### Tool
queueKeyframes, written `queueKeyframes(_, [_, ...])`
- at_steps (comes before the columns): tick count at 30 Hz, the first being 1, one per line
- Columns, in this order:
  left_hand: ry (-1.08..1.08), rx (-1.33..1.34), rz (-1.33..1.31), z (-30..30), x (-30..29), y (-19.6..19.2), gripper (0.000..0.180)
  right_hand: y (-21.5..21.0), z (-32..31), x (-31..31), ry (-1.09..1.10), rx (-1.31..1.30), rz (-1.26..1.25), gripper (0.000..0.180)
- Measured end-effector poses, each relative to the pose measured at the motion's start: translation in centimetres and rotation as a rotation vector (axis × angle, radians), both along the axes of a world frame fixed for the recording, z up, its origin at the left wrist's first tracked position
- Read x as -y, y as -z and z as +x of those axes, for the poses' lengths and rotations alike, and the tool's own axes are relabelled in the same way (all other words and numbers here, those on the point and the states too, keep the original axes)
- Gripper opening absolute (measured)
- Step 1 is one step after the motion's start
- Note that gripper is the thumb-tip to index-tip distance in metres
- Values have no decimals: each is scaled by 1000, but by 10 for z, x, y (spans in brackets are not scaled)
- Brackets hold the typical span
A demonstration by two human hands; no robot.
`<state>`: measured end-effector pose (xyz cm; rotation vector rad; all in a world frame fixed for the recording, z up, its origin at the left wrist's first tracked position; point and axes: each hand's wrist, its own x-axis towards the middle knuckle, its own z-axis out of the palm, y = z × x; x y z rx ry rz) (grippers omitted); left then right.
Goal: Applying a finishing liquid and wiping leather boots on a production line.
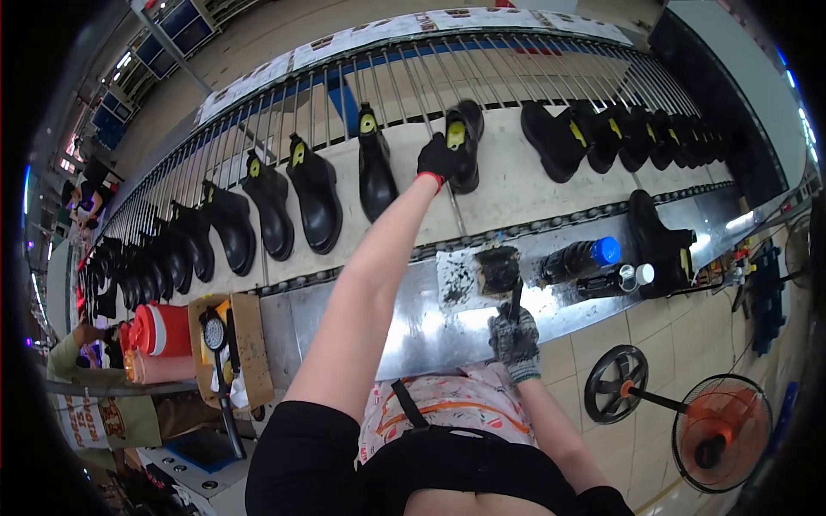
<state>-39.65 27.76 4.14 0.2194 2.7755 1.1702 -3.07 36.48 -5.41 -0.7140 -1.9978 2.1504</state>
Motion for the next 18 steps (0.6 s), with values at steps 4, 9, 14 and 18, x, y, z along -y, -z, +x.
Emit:
queueKeyframes(4, [231, -124, -45, 25, -42, -9, 79, 13, 6, -9, 128, 77, -281, 22])
queueKeyframes(9, [-267, -782, 125, 34, 4, -8, 80, 44, 19, -16, 16, 33, 361, 20])
queueKeyframes(14, [-684, -360, -188, 21, 77, 55, 92, 16, 9, -15, -50, -177, 721, 20])
queueKeyframes(18, [-472, -44, -392, 8, 96, 53, 90, 39, 13, -13, -24, -27, 399, 20])
